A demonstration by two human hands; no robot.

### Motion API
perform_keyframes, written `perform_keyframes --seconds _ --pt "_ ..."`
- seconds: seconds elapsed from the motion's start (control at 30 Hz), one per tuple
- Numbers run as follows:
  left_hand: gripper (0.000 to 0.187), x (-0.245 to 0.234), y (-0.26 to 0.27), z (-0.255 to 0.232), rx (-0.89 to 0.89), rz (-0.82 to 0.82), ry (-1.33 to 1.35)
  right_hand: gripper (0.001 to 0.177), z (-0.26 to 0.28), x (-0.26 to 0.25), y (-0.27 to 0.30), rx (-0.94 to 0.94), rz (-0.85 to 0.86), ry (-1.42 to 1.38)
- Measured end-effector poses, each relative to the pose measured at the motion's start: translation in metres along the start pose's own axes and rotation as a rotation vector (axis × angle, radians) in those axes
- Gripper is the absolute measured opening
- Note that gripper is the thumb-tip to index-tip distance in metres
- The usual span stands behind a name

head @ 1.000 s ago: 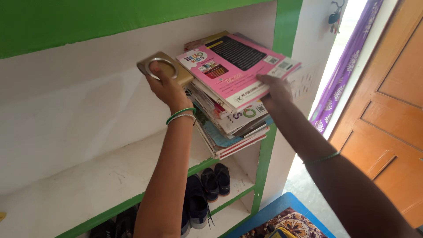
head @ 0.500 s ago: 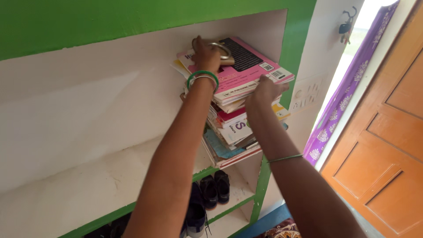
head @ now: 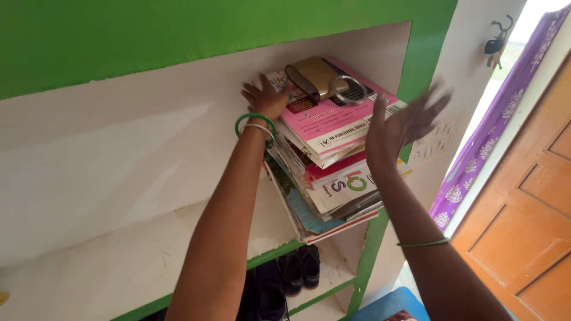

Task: The person picks up books and notebooks from a bed, places them on a wall shelf, and then picks up blue and yellow school bags, placing them on the same shelf. The person handles items one at a time and arranges them neatly.

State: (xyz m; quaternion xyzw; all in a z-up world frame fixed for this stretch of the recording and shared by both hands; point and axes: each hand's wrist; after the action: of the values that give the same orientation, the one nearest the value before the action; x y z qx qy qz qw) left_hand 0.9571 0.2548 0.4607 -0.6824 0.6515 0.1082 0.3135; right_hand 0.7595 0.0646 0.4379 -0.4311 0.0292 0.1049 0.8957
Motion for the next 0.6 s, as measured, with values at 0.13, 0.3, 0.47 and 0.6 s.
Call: perform_keyframes --seconds 0.13,0.3,0.47,0.6 --pt "0.1 0.021 -0.007 0.005 -0.023 -0.011 0.067 0.094 0.027 -0.003 -0.044 -0.383 0.553 0.248" --pt "0.102 0.04 -0.045 0.033 0.162 -0.109 0.269 0.08 0.048 0.048 -0.052 -0.472 0.889 0.482" --pt "0.084 0.042 -0.045 0.042 0.204 -0.194 0.184 0.07 0.026 0.093 -0.047 -0.605 0.68 0.304" --pt "0.082 0.039 -0.004 0.017 0.25 -0.182 -0.083 0.077 0.02 0.101 -0.052 -0.688 0.599 0.389"
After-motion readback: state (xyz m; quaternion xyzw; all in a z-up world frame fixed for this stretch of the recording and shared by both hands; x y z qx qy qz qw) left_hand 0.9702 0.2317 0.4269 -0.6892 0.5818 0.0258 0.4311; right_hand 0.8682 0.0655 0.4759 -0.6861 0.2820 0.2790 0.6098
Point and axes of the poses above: each hand's wrist, its own y-axis away from the middle knuckle, its own x-axis out of the palm, z = x × y, and after that the axes turned 5 degrees about y, right-handed
